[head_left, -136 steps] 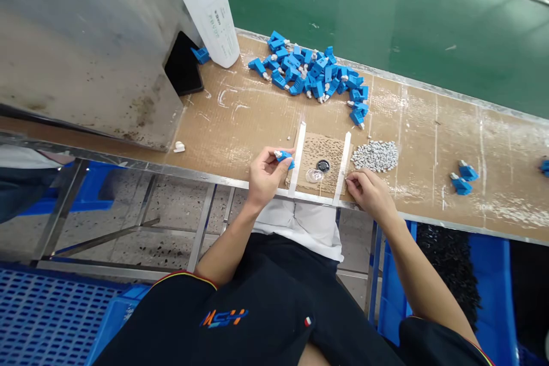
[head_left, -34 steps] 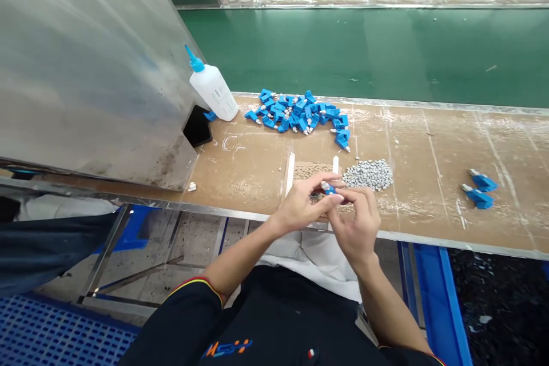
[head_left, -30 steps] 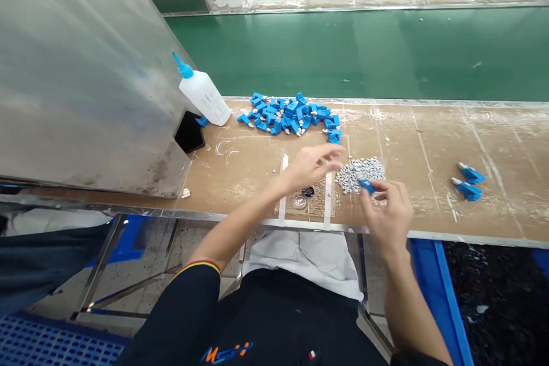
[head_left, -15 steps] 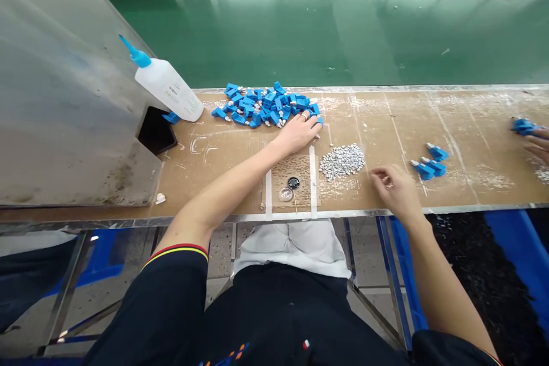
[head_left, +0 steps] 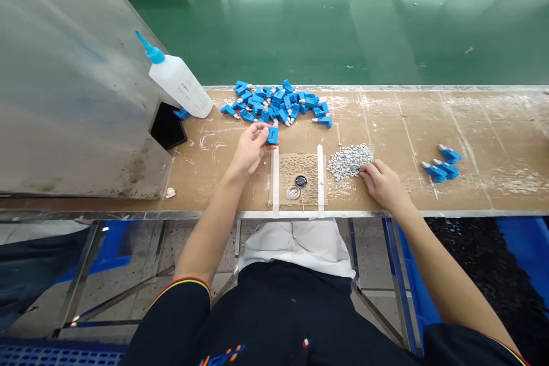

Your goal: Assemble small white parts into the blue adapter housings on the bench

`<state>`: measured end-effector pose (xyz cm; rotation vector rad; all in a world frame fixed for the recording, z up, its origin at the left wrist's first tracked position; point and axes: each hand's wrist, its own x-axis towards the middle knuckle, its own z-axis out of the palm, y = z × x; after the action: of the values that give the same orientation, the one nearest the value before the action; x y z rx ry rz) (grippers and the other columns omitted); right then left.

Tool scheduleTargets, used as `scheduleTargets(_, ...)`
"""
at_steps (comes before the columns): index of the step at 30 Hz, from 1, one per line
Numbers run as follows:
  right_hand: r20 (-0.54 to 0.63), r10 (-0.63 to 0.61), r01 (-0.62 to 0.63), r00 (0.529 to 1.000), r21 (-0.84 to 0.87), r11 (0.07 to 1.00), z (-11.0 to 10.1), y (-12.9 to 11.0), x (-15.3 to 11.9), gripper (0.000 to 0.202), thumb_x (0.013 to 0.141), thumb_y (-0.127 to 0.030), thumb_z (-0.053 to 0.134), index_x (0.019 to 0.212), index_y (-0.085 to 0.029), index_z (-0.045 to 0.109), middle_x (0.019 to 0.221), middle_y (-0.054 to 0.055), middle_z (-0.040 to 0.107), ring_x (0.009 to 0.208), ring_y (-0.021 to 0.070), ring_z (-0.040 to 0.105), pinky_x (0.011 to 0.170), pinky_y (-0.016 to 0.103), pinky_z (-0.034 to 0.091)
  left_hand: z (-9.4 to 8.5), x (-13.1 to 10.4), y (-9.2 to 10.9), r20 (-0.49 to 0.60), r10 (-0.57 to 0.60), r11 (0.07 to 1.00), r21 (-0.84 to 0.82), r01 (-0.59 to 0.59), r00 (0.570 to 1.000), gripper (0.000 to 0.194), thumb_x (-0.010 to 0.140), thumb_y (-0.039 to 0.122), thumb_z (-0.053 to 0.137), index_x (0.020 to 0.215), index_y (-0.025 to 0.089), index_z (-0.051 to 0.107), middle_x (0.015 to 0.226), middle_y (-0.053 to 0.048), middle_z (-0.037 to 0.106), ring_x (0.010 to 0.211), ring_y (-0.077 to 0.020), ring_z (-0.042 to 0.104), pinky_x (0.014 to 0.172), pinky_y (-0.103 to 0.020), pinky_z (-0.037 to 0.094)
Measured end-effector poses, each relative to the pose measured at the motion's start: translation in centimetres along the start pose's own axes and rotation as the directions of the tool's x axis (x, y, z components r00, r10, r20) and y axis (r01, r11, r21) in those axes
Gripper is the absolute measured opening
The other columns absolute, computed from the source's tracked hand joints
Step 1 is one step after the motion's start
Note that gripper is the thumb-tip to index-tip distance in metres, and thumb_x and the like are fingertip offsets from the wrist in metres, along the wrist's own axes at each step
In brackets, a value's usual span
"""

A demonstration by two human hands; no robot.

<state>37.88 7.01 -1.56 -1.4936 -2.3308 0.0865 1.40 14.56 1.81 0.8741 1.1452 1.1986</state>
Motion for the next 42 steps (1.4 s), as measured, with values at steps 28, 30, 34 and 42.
scheduleTargets(28, 0.371, -0.008, -0.052, 0.929, 0.152, 0.987, -3.1, 0.2, 2.3, 0.012, 0.089, -0.028, 0.057, 0.078, -0.026, 0.058, 0.071, 0.003, 0.065, 0.063, 0.0212, 0.06, 0.061, 0.034, 0.046, -1.7, -11.0, -4.5, 0.171, -0.096, 0.938, -0.314, 0.147, 0.981, 0.063, 0.055, 0.056, 0.099, 0.1, 0.017, 0.078, 0.072, -0.002, 0.075, 0.049, -0.0106, 0.065, 0.036, -0.016, 0.043)
scheduleTargets(30, 0.41, -0.034, -0.032, 0.912, 0.153, 0.988, -3.2, 0.1, 2.7, 0.009, 0.087, -0.025, 0.057, 0.077, -0.026, 0.057, 0.069, 0.002, 0.064, 0.06, 0.0201, 0.058, 0.06, 0.033, 0.044, -1.5, -11.2, -4.8, 0.161, -0.089, 0.939, -0.315, 0.137, 0.983, 0.064, 0.056, 0.057, 0.099, 0.101, 0.017, 0.078, 0.071, -0.002, 0.075, 0.042, -0.0077, 0.058, 0.033, -0.016, 0.039)
scheduleTargets(34, 0.425, -0.034, -0.047, 0.904, 0.179, 0.983, -3.4, -1.0, 2.7, 0.011, 0.083, -0.022, 0.058, 0.075, -0.026, 0.052, 0.064, 0.0, 0.06, 0.055, 0.0184, 0.056, 0.056, 0.031, 0.042, -1.5, -11.5, -5.2, 0.147, -0.05, 0.934, -0.344, 0.099, 0.988, 0.062, 0.058, 0.057, 0.098, 0.101, 0.017, 0.078, 0.071, -0.001, 0.074, 0.039, -0.0045, 0.051, 0.033, -0.015, 0.035)
scheduleTargets(42, 0.144, -0.048, 0.011, 0.988, 0.248, 0.969, 0.1, -7.4, 0.7, 0.013, 0.096, -0.025, 0.052, 0.084, -0.026, 0.054, 0.077, 0.005, 0.065, 0.065, 0.0199, 0.06, 0.06, 0.033, 0.048, -1.2, -11.6, -4.7, 0.105, -0.08, 0.928, -0.355, 0.113, 0.991, 0.051, 0.069, 0.057, 0.093, 0.096, 0.018, 0.075, 0.066, -0.001, 0.073, 0.037, -0.002, 0.04, 0.034, -0.015, 0.028)
